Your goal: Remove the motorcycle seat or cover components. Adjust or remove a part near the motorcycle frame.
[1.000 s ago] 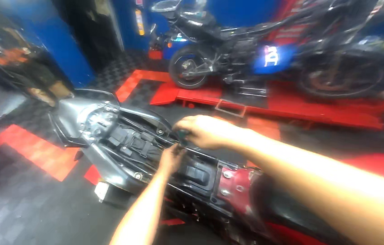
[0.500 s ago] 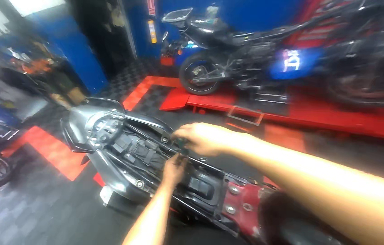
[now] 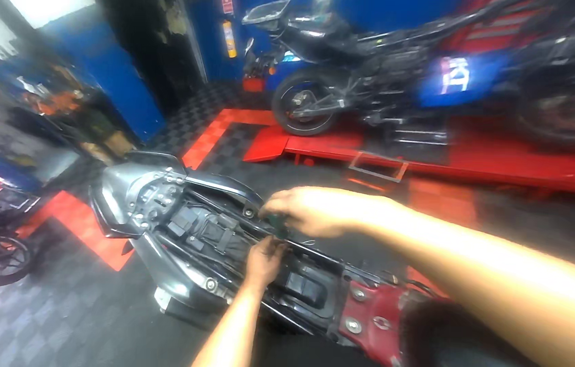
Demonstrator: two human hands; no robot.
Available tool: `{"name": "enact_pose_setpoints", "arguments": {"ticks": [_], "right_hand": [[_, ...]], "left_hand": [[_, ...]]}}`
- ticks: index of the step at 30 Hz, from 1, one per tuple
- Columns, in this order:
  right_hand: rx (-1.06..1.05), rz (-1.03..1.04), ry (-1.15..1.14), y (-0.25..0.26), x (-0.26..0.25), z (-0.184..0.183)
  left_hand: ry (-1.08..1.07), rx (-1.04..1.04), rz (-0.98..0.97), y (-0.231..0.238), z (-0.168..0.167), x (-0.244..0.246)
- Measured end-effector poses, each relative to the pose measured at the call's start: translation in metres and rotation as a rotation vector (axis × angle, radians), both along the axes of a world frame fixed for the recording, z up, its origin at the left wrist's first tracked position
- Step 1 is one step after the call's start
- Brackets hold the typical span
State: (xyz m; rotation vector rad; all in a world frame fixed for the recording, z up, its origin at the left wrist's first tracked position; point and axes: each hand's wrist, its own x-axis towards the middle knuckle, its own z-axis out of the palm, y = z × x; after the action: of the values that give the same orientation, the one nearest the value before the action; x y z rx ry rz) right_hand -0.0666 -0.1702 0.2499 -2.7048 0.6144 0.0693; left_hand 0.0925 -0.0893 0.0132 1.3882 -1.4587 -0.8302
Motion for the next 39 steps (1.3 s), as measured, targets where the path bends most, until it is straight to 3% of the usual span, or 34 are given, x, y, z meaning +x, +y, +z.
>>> {"name": "enact_pose_setpoints", "arguments": {"ticks": [3,6,9,17,25,28,33,36,39], "right_hand": [[-0.119,-0.112,0.092,0.004,0.003,0.009],[-0.299,-0.395,0.209,0.018,0.014,0.015],[-0.295,-0.520,0.298,0.022,0.022,0.016],[-0.188,-0.061,0.123,0.011,0.010,0.019],[-0.321,-0.423,0.271,0.019,0.022,0.020],[-0.338,-0.401,0.207,0.022,0.023,0.016],[-0.206,-0.058,0.137,0.017,0.015,0.016],[-0.232,-0.098,0.156,0.019,0.015,0.022],[-0.328,-0.205,0.120,0.018,0.016,0.017]], "left_hand": [[-0.052,-0.006,-0.016,0.001,-0.001,0.001],[-0.110,-0.048,-0.055,0.000,-0.002,0.001],[-0.188,-0.080,-0.016,0.000,0.000,-0.002],[-0.201,-0.098,-0.036,0.002,0.002,0.000],[-0.212,-0.154,0.014,0.002,0.003,-0.003],[-0.223,-0.167,0.035,0.003,0.000,-0.004],[-0.171,-0.100,-0.074,0.006,0.009,-0.002],[-0.191,-0.078,-0.121,0.007,0.008,-0.002],[-0.155,-0.091,-0.039,0.004,0.004,-0.005]]}}
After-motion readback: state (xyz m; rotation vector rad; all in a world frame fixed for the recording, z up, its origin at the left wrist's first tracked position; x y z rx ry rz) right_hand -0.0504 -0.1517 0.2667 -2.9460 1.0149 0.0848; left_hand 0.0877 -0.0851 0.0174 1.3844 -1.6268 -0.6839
